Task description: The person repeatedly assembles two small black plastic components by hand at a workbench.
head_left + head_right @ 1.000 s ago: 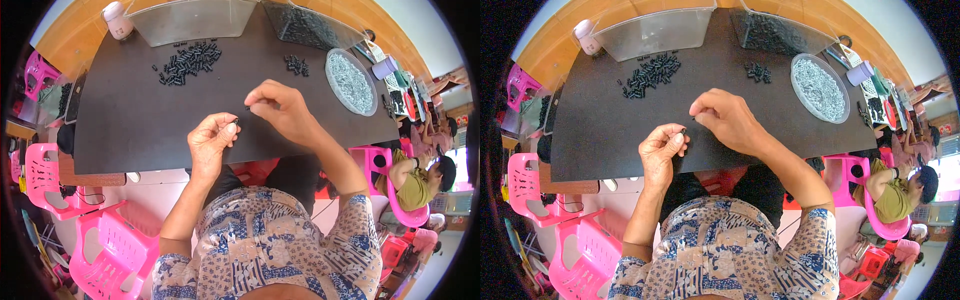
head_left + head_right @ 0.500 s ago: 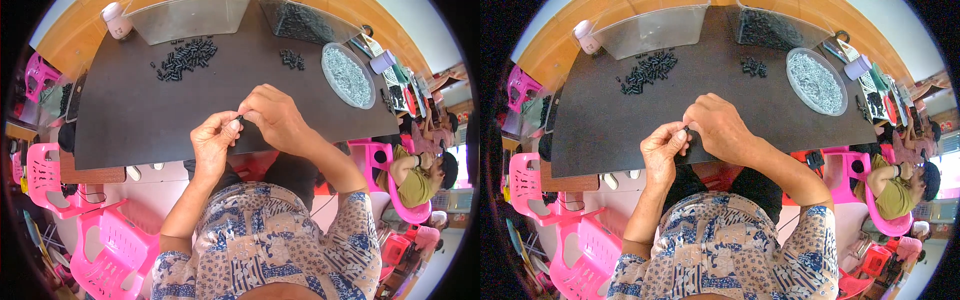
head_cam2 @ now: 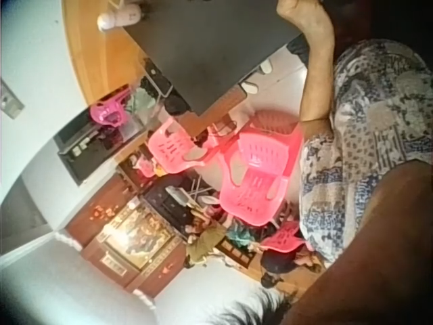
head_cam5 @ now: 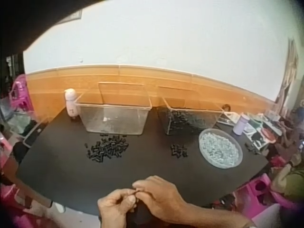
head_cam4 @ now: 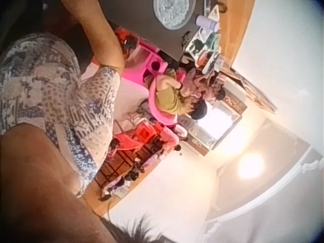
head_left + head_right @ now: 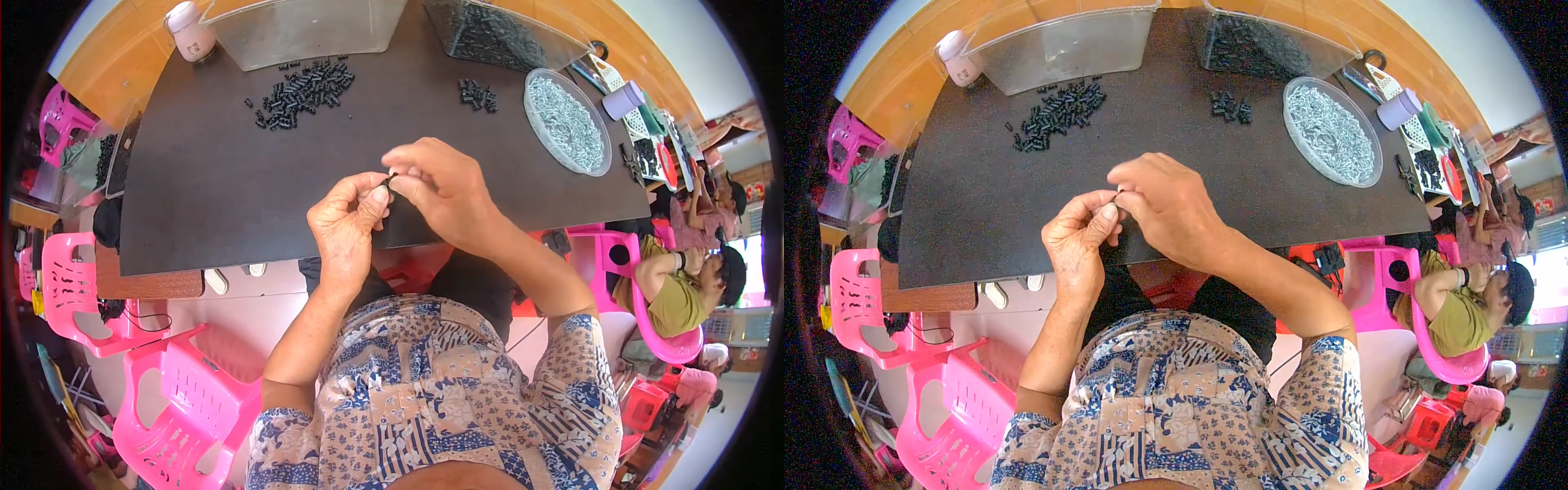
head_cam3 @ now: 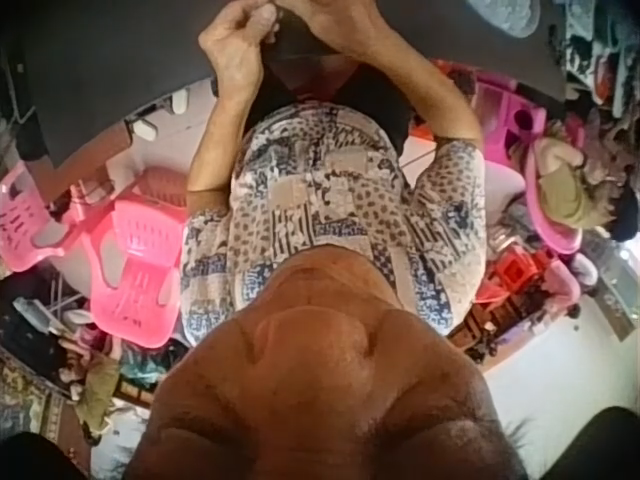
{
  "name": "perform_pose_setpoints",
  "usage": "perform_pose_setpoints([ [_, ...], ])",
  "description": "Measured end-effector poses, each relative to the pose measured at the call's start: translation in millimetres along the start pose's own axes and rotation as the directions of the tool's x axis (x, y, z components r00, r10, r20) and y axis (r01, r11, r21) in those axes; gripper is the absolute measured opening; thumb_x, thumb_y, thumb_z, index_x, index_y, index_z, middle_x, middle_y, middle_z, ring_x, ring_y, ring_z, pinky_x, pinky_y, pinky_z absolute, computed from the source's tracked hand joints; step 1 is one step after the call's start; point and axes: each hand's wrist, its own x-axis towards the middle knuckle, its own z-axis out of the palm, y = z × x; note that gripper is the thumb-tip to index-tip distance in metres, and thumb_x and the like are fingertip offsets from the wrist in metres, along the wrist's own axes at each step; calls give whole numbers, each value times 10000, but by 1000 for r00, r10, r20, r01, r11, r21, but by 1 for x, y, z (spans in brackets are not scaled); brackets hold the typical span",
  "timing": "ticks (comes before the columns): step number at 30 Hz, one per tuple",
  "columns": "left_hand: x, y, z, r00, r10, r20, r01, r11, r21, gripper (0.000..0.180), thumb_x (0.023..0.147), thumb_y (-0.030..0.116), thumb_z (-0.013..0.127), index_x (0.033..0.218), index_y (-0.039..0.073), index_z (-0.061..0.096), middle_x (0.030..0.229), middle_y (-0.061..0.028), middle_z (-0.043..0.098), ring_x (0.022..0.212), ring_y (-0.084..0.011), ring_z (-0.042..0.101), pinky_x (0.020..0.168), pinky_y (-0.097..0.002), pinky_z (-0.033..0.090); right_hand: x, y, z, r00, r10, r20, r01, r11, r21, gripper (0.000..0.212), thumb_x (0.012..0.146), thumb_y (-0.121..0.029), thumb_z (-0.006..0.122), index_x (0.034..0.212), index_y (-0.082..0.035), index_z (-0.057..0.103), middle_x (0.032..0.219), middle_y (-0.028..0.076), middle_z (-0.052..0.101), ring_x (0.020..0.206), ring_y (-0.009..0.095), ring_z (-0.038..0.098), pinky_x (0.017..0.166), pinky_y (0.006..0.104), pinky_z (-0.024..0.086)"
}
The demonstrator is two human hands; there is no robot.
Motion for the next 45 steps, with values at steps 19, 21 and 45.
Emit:
perform_pose_setpoints([
  [19, 2, 10, 3, 988, -142, 59, 146, 988, -60, 97, 826, 61, 642, 882, -19, 647, 706, -41, 616, 567, -67, 516, 494, -183, 397, -16, 5, 9, 971, -129, -202, 113, 990, -87, 193, 709, 48, 619, 893, 0, 588, 839, 135, 588, 731, 302, 561, 617, 359, 459],
  [21, 2, 10, 2, 985, -161, 68, 169, 975, -144, 86, 826, 64, 631, 844, -20, 640, 703, -39, 612, 560, -68, 510, 500, -189, 394, -18, 0, 8, 978, -68, -198, 61, 997, -40, 218, 701, 37, 630, 912, 2, 586, 850, 140, 589, 733, 305, 563, 620, 359, 463],
  [45, -1, 20, -12, 934, -216, 284, 269, 949, -164, 194, 872, 107, 565, 887, -69, 643, 757, -85, 640, 679, -123, 569, 687, -242, 443, -15, 7, 10, 923, -353, -150, 321, 925, -202, 394, 595, 24, 681, 970, 42, 562, 743, 95, 572, 566, 207, 539, 487, 296, 436],
])
